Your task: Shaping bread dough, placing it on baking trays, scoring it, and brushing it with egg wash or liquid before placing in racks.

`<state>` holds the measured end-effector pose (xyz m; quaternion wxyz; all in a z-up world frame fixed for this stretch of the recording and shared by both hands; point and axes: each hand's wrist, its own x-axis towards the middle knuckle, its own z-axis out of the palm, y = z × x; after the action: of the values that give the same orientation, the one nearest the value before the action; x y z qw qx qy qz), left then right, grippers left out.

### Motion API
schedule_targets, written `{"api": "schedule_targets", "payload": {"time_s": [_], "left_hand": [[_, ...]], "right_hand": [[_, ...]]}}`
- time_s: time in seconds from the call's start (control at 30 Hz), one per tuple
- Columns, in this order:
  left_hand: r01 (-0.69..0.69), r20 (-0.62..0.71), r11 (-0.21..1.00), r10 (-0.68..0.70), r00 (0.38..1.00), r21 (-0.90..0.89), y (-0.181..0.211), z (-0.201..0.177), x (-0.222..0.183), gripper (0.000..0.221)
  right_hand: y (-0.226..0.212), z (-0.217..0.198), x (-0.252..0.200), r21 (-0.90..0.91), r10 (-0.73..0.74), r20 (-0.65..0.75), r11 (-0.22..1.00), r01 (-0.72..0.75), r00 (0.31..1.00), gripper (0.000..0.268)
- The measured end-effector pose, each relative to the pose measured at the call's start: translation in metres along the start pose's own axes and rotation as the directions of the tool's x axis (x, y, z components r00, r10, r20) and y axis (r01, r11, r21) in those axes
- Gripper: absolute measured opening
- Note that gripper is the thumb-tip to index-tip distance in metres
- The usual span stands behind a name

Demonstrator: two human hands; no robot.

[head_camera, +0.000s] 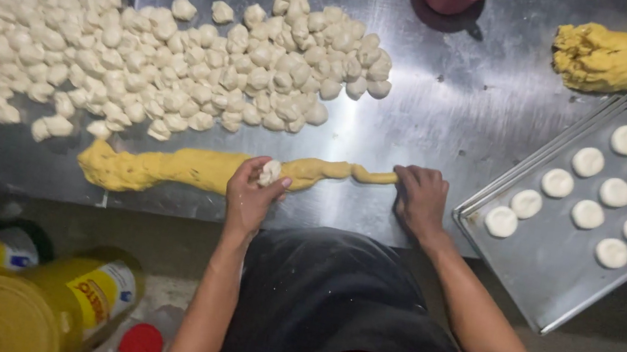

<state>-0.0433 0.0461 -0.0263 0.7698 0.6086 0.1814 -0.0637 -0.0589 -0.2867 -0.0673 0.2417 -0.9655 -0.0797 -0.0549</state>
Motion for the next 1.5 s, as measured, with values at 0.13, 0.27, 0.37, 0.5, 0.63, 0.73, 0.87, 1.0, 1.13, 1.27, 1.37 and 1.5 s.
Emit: {"api": "schedule_targets", "payload": {"time_s": [0.13,0.27,0.37,0.5,0.63,0.73,0.87,1.0,1.13,1.27,1.37,1.5], "left_hand": [[0.017,0.048,0.996,-0.013,0.999,-0.086,-0.022,0.029,0.001,0.043],[0.058,-0.007,0.987,-0.059,0.998,-0.150,0.012,0.063,-0.021,0.040],[0.084,-0.063,0.954,-0.107,0.992,-0.289,-0.005,0.059,-0.032,0.045],[0.001,-0.112,0.925,-0.047,0.993,-0.380,-0.029,0.051,-0.043,0.032],[0.034,-0.129,0.935,-0.085,0.988,-0.353,-0.011,0.060,-0.043,0.042],[0.053,-0.117,0.947,-0.095,0.989,-0.317,-0.015,0.064,-0.035,0.029],[-0.008,-0.036,0.971,0.000,0.999,-0.240,-0.010,0.073,-0.009,0.024],[0.086,0.050,0.978,-0.078,0.996,-0.189,0.001,0.104,0.025,0.021],[0.017,0.415,1.000,-0.025,0.910,0.023,0.008,0.149,0.039,0.041],[0.019,0.641,0.997,0.033,0.767,-0.074,0.007,0.169,0.037,0.042],[0.183,0.734,0.982,-0.099,0.672,-0.035,0.024,0.169,0.040,0.038],[0.245,0.782,0.966,-0.219,0.584,0.087,0.028,0.173,0.043,0.036]], "right_hand": [[0.032,-0.018,0.044,0.079,-0.009,0.044,0.997,0.005,0.999,0.031],[0.071,-0.014,0.067,0.276,-0.221,-0.011,0.937,0.215,0.975,0.026],[0.072,-0.019,0.074,0.329,-0.352,0.000,0.884,0.333,0.936,0.029],[0.072,-0.021,0.078,0.323,-0.448,0.024,0.850,0.417,0.894,0.021],[0.067,-0.024,0.083,0.291,-0.465,0.013,0.849,0.441,0.885,0.014],[0.064,-0.041,0.079,0.143,-0.428,0.137,0.901,0.409,0.893,0.009],[0.071,-0.062,0.078,0.115,-0.116,0.201,0.989,0.095,0.973,0.009],[0.035,-0.091,0.059,0.745,0.308,0.255,0.542,-0.389,0.917,0.031],[-0.017,-0.082,0.046,0.865,0.384,0.169,0.384,-0.324,0.908,0.033],[-0.050,-0.092,0.042,0.732,0.431,-0.015,0.619,-0.283,0.902,0.028],[-0.056,-0.113,0.043,0.841,0.476,0.086,0.436,-0.319,0.875,0.029],[-0.044,-0.105,0.026,0.845,0.501,0.191,0.353,-0.401,0.844,0.025]]}}
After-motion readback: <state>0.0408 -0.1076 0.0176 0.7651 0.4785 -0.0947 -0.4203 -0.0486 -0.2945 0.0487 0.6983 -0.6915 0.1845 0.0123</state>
